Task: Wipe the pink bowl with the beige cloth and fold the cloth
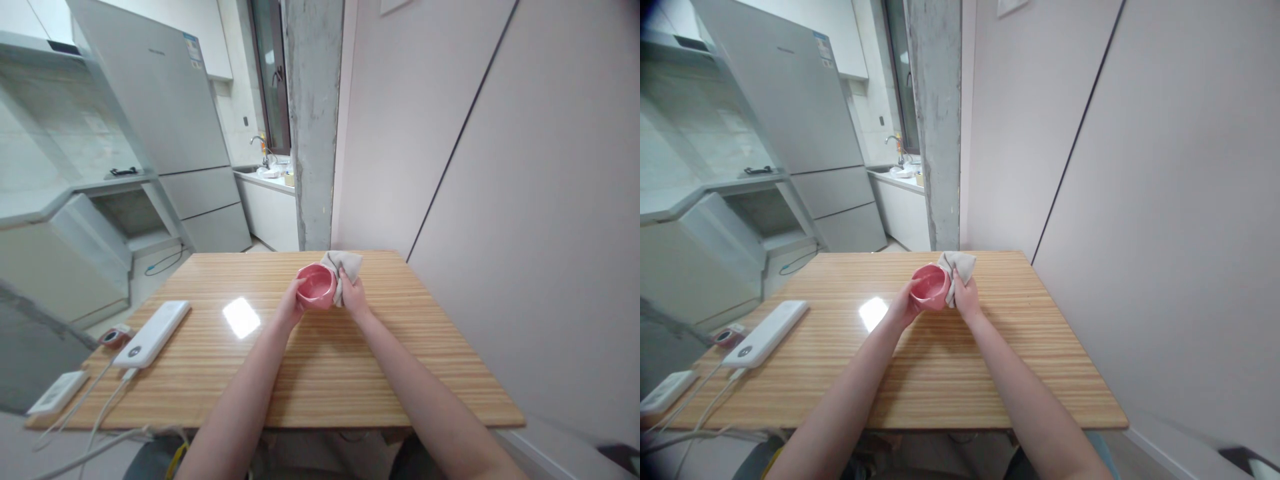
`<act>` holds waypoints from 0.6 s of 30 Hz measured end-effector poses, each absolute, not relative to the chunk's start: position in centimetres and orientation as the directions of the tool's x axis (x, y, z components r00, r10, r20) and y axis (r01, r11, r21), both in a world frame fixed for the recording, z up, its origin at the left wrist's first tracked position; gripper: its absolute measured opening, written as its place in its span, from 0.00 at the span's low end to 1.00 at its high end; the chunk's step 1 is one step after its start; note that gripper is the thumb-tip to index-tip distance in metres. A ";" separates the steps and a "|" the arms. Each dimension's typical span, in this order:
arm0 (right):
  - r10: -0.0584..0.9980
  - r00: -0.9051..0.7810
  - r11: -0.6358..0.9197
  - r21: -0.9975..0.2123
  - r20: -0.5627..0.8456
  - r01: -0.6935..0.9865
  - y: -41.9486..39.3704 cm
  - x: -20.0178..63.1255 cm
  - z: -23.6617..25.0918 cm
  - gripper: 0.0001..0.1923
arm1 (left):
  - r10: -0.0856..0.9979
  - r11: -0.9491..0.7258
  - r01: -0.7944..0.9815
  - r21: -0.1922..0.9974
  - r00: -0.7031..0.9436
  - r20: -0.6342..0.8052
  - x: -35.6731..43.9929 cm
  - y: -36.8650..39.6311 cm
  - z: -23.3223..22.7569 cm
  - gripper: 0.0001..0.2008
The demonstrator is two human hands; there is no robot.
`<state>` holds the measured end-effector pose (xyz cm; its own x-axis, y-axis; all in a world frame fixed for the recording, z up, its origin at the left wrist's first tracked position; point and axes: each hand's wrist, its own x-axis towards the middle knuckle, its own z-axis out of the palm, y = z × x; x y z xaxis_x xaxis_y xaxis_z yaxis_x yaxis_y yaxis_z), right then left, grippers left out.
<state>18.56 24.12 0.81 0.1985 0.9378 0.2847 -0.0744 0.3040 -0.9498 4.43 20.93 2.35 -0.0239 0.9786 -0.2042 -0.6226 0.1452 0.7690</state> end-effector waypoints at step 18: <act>0.973 0.007 0.232 -0.970 0.233 -0.078 23.2 15.6 -1.8 0.28 | 0.986 0.022 -0.683 0.730 -0.107 -0.129 4.4 21.9 1.5 0.20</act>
